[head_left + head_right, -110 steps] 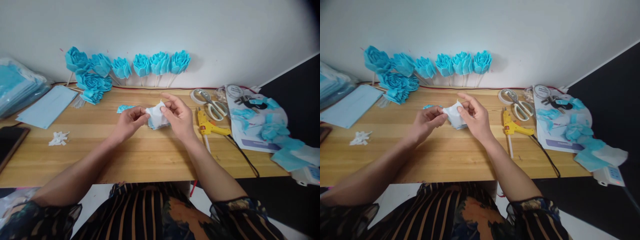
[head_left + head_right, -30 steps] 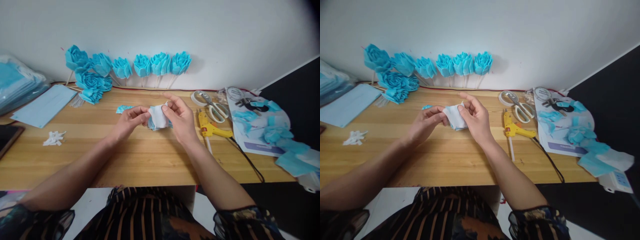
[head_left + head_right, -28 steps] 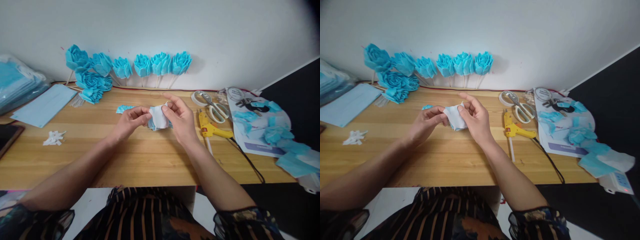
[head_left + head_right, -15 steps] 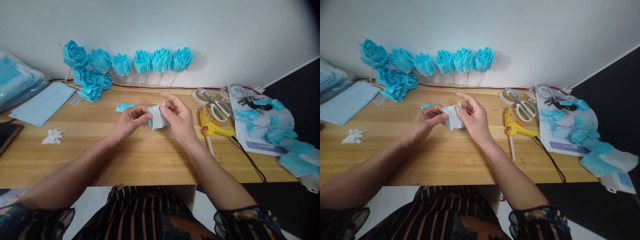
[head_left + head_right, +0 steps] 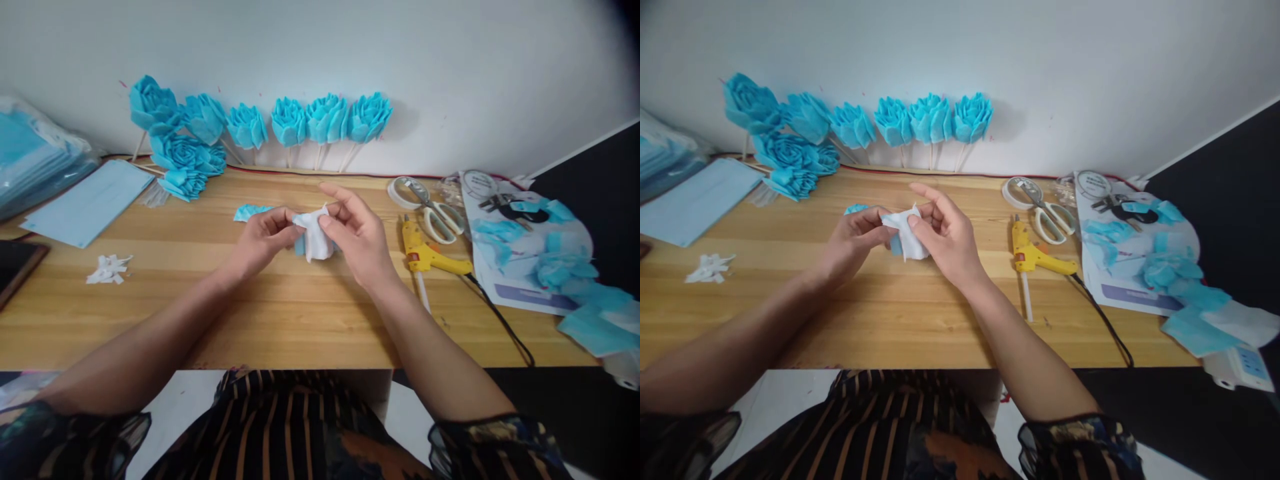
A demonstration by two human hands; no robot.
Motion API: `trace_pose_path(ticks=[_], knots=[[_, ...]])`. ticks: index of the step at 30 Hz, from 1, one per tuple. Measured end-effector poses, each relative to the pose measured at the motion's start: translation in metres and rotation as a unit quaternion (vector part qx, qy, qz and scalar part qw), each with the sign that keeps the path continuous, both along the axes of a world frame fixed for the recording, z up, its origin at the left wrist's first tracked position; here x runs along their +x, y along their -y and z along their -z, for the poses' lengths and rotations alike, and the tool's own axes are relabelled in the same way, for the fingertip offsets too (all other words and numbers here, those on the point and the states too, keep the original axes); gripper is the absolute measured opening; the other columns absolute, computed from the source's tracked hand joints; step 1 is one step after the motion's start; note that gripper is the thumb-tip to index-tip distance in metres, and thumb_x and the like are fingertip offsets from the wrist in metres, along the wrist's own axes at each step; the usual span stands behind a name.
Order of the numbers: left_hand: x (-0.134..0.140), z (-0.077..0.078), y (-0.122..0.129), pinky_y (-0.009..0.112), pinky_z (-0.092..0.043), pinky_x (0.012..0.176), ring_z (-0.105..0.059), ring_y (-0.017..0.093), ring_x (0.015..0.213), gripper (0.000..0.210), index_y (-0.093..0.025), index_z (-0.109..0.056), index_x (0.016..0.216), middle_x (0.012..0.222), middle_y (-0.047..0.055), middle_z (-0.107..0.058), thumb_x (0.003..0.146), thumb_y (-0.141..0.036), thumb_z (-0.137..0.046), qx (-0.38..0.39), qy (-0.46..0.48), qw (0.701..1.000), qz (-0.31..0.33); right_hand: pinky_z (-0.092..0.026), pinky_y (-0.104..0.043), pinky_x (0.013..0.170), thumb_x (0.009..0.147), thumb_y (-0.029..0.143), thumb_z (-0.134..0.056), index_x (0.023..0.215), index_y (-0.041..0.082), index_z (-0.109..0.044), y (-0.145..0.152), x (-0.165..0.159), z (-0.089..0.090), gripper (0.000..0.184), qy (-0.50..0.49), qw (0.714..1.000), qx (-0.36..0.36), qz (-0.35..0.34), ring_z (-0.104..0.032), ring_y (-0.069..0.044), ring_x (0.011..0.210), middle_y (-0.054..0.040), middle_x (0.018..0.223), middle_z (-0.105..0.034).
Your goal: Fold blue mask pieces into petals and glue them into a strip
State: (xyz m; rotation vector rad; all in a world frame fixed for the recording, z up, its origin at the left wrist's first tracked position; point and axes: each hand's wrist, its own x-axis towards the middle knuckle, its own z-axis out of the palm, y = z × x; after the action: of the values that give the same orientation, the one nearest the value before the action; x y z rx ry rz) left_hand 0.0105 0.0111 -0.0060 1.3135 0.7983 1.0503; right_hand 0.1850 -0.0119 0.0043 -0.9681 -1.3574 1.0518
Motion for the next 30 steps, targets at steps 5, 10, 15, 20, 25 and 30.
trace_pose_path(ticks=[5,10,15,20,25,30], knots=[[-0.001,0.003,-0.001,0.025,-0.043,0.060,-0.053,0.012,0.059,0.020,-0.017,-0.066,0.071,0.063,0.000,-0.061,0.077,-0.033,-0.076,-0.003,0.006,1.000,0.002,-0.054,-0.027,0.064,0.086,0.024,-0.065,0.123,0.028,-0.062,-0.002,0.001,0.000,0.037,0.017,0.999,0.015,0.037,-0.062,-0.014,0.076,0.0014,0.088,-0.066],[-0.002,0.009,-0.003,0.027,-0.045,0.063,-0.055,0.013,0.062,0.034,-0.016,-0.064,0.066,0.064,0.003,-0.061,0.092,-0.038,-0.061,0.020,0.021,1.000,0.003,-0.054,-0.028,0.060,0.087,0.024,-0.065,0.124,0.029,-0.061,-0.003,0.002,0.000,0.038,0.024,0.998,0.020,0.059,-0.061,-0.014,0.074,0.0005,0.087,-0.066],[-0.001,0.008,-0.004,0.029,-0.046,0.059,-0.056,0.015,0.059,0.055,-0.018,-0.061,0.063,0.061,0.005,-0.061,0.095,-0.061,-0.051,0.025,0.019,1.000,0.001,-0.054,-0.028,0.060,0.086,0.022,-0.065,0.123,0.028,-0.062,-0.003,0.002,0.000,0.037,0.018,0.997,0.024,0.068,-0.061,-0.014,0.074,0.0006,0.086,-0.065],[0.000,0.003,-0.001,0.028,-0.045,0.057,-0.054,0.014,0.060,0.054,-0.018,-0.063,0.070,0.065,0.004,-0.059,0.091,-0.067,-0.055,0.060,0.029,0.997,-0.037,-0.051,-0.026,0.057,0.086,0.022,-0.065,0.121,0.028,-0.063,-0.004,0.003,0.002,0.036,0.008,0.997,0.027,0.077,-0.058,-0.013,0.070,0.0009,0.083,-0.063],[0.002,-0.003,0.003,0.023,-0.041,0.055,-0.050,0.010,0.057,0.038,-0.018,-0.062,0.075,0.064,-0.001,-0.058,0.078,-0.052,-0.080,0.066,0.028,0.994,-0.077,-0.052,-0.026,0.057,0.086,0.022,-0.065,0.121,0.028,-0.063,-0.004,0.002,0.003,0.036,0.010,0.996,0.027,0.083,-0.060,-0.013,0.072,0.0009,0.085,-0.063],[0.003,-0.006,0.004,0.023,-0.040,0.054,-0.049,0.009,0.057,0.030,-0.018,-0.062,0.074,0.064,-0.002,-0.058,0.075,-0.040,-0.083,0.068,0.019,0.993,-0.094,-0.052,-0.026,0.058,0.086,0.022,-0.064,0.122,0.028,-0.062,-0.003,0.002,0.001,0.037,0.017,0.997,0.023,0.075,-0.059,-0.013,0.072,0.0013,0.085,-0.063]])
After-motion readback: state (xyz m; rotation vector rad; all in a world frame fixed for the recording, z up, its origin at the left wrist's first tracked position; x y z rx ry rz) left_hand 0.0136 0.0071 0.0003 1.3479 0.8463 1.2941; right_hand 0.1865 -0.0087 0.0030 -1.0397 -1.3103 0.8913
